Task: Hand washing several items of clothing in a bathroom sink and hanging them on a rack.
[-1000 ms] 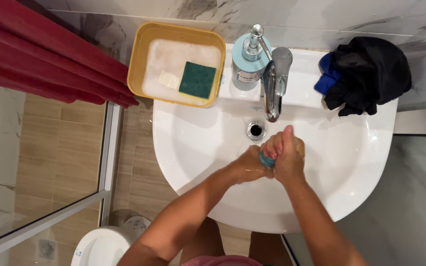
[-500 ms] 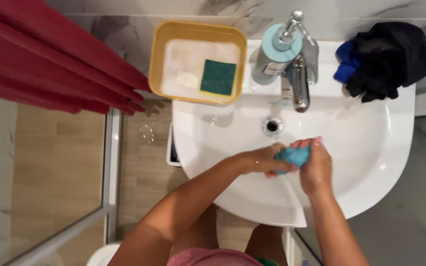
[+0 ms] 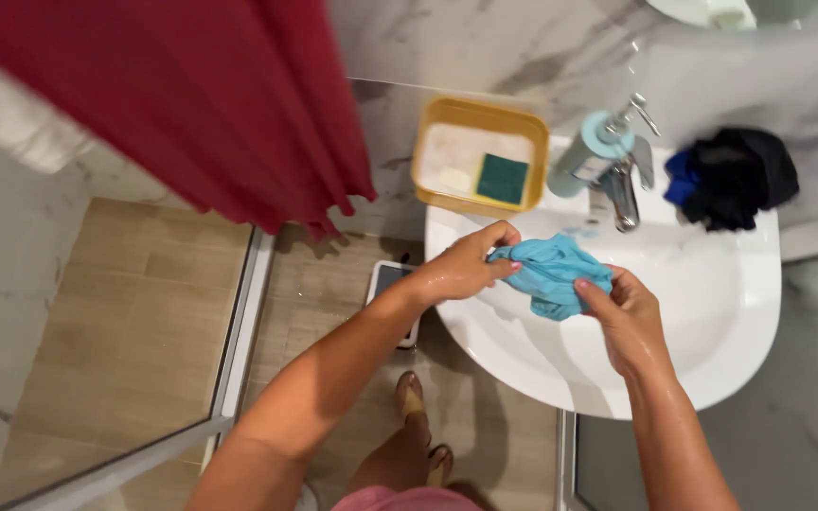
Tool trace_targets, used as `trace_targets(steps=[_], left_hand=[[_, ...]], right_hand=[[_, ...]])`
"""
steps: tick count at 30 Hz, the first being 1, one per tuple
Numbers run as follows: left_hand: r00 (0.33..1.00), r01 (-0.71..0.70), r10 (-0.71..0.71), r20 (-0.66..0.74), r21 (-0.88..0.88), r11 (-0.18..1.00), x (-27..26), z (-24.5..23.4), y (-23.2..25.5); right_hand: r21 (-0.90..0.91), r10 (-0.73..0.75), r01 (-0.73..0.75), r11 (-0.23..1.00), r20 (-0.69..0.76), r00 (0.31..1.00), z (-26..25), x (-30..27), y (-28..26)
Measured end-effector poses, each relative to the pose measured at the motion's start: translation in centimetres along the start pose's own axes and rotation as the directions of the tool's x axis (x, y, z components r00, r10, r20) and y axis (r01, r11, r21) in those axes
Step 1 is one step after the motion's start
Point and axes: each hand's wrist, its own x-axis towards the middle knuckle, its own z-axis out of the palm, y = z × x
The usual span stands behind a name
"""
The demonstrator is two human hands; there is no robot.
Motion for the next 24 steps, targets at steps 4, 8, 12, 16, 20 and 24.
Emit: trace_targets(steps=[4, 8, 12, 16, 20, 24], left_hand=[[0.949, -0.227, 0.278, -0.151, 0.289, 0.93, -5.2, -2.7, 1.4], [0.927, -0.342, 0.336, -0.166, -0.005, 0.94, -10.8, -5.2, 5.4], [0.917, -0.38, 0.36, -0.172, -0.098, 0.92, -17.0, -8.6, 13.8], [0.929, -0.363, 0.366, 0.044, 0.294, 0.884, -21.0, -15.1, 19.8], [0.942, -0.333, 0.244, 0.228, 0.585, 0.739, -23.6, -21.6, 24.9], [0.867, -0.394, 0.215, 0.449, 0.356, 0.847, -25.3, -27.0, 28.8]], right_hand=[[-0.353, -0.365, 0.371, 0.859, 0.087, 0.927, 3.1, -1.4, -1.2], [-0.37, -0.661, 0.713, 0.596, 0.279, 0.697, 6.9, -4.3, -3.7], [-0.338, -0.598, 0.655, 0.676, 0.266, 0.756, 12.3, -7.5, -7.9], [-0.21, -0.568, 0.662, 0.72, 0.369, 0.735, 19.0, -8.9, -13.1], [-0.187, -0.457, 0.603, 0.775, 0.493, 0.74, 26.0, -9.4, -18.8], [-0.227, -0.42, 0.601, 0.767, 0.531, 0.736, 31.5, -9.3, -23.2]])
